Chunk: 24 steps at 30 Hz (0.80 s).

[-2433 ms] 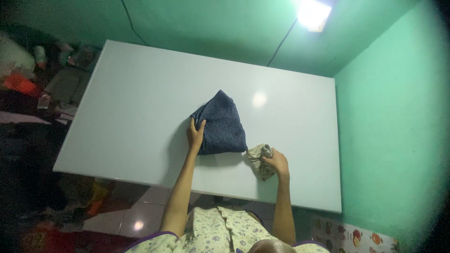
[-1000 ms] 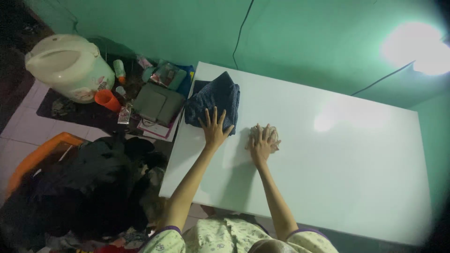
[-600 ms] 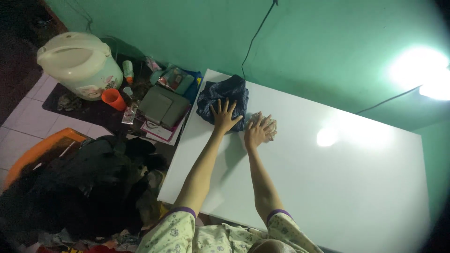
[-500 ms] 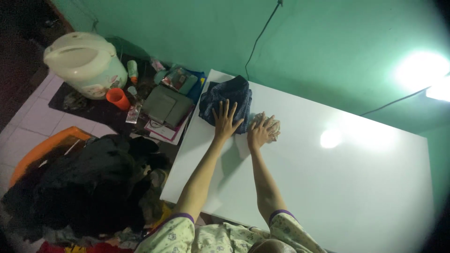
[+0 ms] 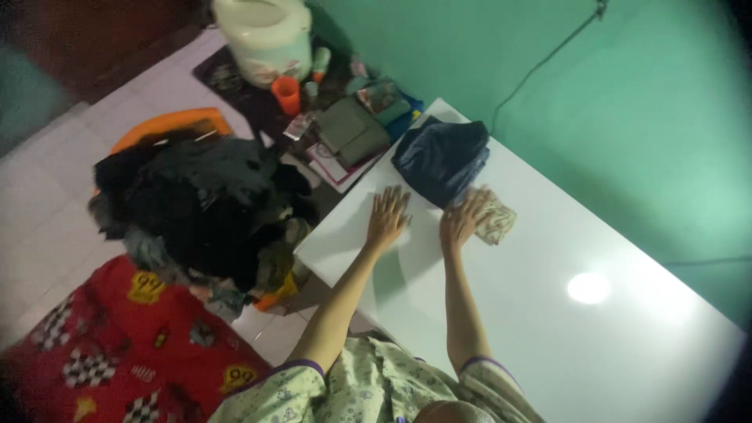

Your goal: Folding various items of clothing including a shirt and shorts on a white table.

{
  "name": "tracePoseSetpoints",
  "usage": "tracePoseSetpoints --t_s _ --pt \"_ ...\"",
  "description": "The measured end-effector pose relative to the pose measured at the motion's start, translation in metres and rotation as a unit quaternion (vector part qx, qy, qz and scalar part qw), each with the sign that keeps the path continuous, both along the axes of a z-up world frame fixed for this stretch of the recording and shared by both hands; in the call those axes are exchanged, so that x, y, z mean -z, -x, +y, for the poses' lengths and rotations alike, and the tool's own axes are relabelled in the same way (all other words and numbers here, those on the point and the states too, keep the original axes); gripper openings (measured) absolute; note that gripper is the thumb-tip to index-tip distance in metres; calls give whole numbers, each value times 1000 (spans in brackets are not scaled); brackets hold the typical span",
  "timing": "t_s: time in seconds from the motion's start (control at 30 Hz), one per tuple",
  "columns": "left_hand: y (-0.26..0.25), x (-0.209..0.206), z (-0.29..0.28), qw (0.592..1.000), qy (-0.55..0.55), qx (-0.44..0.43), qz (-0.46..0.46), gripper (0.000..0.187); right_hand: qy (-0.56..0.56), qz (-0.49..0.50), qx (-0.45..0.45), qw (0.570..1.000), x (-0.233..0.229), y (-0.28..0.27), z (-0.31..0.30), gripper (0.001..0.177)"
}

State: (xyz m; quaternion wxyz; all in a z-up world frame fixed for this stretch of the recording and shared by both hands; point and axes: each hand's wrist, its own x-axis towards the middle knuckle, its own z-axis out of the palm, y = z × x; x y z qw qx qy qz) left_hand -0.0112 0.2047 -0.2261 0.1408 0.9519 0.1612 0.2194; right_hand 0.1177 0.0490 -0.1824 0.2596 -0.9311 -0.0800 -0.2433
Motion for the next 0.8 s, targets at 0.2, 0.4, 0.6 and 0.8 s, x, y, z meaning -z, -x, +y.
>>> tracePoseSetpoints --t_s 0.2,0.4,0.6,0.8 --pt "63 -9 -18 997 -69 -31 32 72 137 -25 -339 930 -11 95 12 69" --pt "112 -16 -39 965 38 -257 37 82 116 74 -480 867 -3 110 24 72" --pt "129 -13 -38 964 -17 -264 -11 78 200 56 -396 894 51 113 42 69" --pt "153 17 -12 975 -52 -215 -8 70 224 109 -342 906 43 158 89 79"
